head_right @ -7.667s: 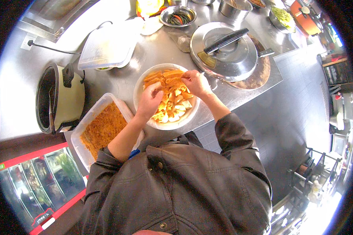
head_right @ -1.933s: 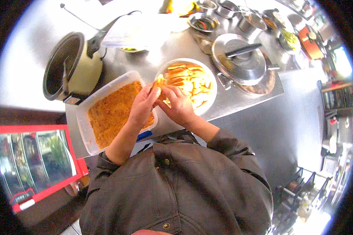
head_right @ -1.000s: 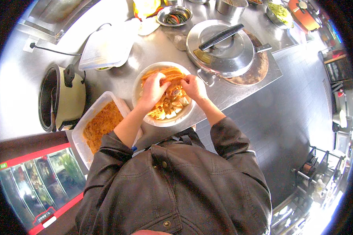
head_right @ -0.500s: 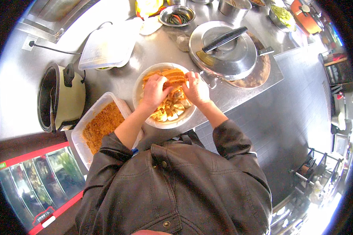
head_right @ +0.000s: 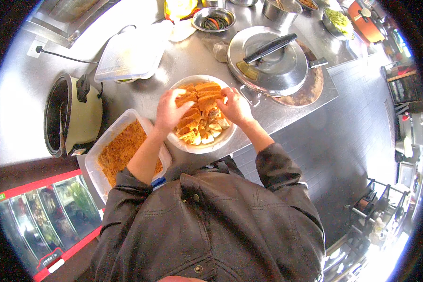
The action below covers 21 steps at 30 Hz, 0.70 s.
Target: The person opens a plastic container filled with a crumbly orange mixture and repeatedly takes portions to place on top of sliced white pieces arranged on a plate. The person uses both hands to transfer the mixture and arrange it in rows over the slices.
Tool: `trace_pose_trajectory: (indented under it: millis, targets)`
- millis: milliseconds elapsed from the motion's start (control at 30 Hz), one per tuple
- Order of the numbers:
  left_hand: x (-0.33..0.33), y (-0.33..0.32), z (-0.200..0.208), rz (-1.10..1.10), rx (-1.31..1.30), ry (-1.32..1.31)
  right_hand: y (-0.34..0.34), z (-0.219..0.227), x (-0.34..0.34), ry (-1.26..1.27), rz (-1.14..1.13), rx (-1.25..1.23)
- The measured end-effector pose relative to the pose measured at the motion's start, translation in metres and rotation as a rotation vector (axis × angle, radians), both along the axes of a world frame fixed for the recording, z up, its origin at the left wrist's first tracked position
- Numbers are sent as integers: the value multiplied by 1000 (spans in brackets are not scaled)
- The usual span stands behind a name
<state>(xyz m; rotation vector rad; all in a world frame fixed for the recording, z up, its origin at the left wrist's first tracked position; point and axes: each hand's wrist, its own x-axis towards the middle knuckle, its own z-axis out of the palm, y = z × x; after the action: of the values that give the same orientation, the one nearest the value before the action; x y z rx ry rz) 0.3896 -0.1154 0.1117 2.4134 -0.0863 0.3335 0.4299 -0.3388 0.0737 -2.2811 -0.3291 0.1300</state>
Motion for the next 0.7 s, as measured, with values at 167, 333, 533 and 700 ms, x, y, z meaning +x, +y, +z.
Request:
trace_pose_trajectory:
  millis: [167, 333, 533, 700]
  targets:
    - [-28, 42, 29, 78, -66, -11, 4, 1, -4, -130, -42, -18]
    - [-81, 90, 51, 301, -147, 22, 11, -2, -3, -124, -11, -31]
    - [-172, 164, 59, 560, -241, 11, 17, 32, -11, -260, -55, -25]
    - [-233, 199, 64, 743, -93, 39, 74, 76, -61, -137, 306, 192]
